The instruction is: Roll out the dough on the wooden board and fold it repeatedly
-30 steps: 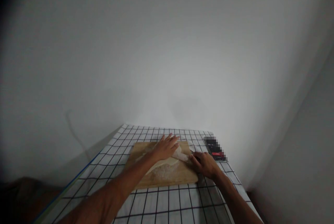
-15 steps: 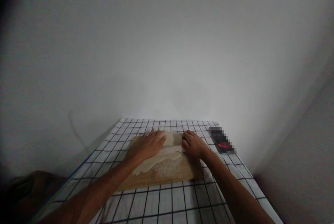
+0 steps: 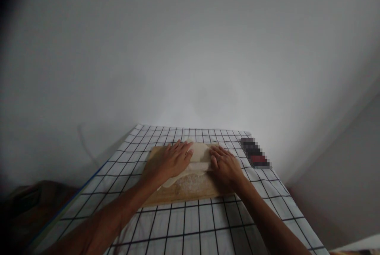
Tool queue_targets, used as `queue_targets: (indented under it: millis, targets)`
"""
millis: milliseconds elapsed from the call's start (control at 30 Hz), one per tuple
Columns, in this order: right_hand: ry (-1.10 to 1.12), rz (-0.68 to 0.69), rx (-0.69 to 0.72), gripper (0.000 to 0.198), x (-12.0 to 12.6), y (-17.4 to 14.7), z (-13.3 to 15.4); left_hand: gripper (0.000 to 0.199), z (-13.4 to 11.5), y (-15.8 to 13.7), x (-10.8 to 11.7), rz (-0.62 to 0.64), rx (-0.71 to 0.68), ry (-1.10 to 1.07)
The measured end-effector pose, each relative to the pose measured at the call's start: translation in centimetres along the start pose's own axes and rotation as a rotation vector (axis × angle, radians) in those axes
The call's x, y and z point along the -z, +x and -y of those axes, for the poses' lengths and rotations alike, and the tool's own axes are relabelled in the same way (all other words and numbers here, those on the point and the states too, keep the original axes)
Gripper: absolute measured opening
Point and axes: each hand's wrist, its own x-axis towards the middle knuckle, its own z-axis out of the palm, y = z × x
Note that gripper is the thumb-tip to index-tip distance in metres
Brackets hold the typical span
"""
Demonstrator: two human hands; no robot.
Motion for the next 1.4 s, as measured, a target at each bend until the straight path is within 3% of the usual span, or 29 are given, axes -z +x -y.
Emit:
queue_targets:
  millis: [300, 433, 600, 867, 1033, 1167, 1400]
  targets:
    - [0.025, -0.076, -0.111, 0.055, 0.0, -4.0, 3.1, 0.054, 0.0, -1.8, 0.1, -0.044, -0.091, 0.021]
    - [0.032, -0.068, -0.131, 0.055, 0.3, -5.6, 4.3, 0.052, -0.3, -3.1, 0.0, -0.127, -0.138, 0.042]
    - [0.003, -0.022, -0.169, 0.056, 0.4, -6.1, 4.7, 0.055, -0.4, -3.6, -0.3, -0.138, -0.093, 0.046]
    - [-0.04, 0.013, -0.289, 0.052, 0.0, 0.5, 1.8, 0.057, 0.2, 1.9, -0.1, 0.096, 0.106, -0.03]
    - [-0.01, 0.093, -0.252, 0.057, 0.1, 4.7, -0.4, 0.052, 0.6, 4.9, -0.1, 0.004, 0.136, -0.031]
    - [-0.039, 0.095, -0.14, 0.056, -0.1, 7.4, -1.6, 0.042, 0.8, 6.1, 0.5, -0.069, 0.118, -0.008]
    - [-0.046, 0.121, 0.087, 0.037, -1.3, 10.1, -3.0, 0.037, 1.0, 6.7, 1.1, -0.15, 0.137, 0.041]
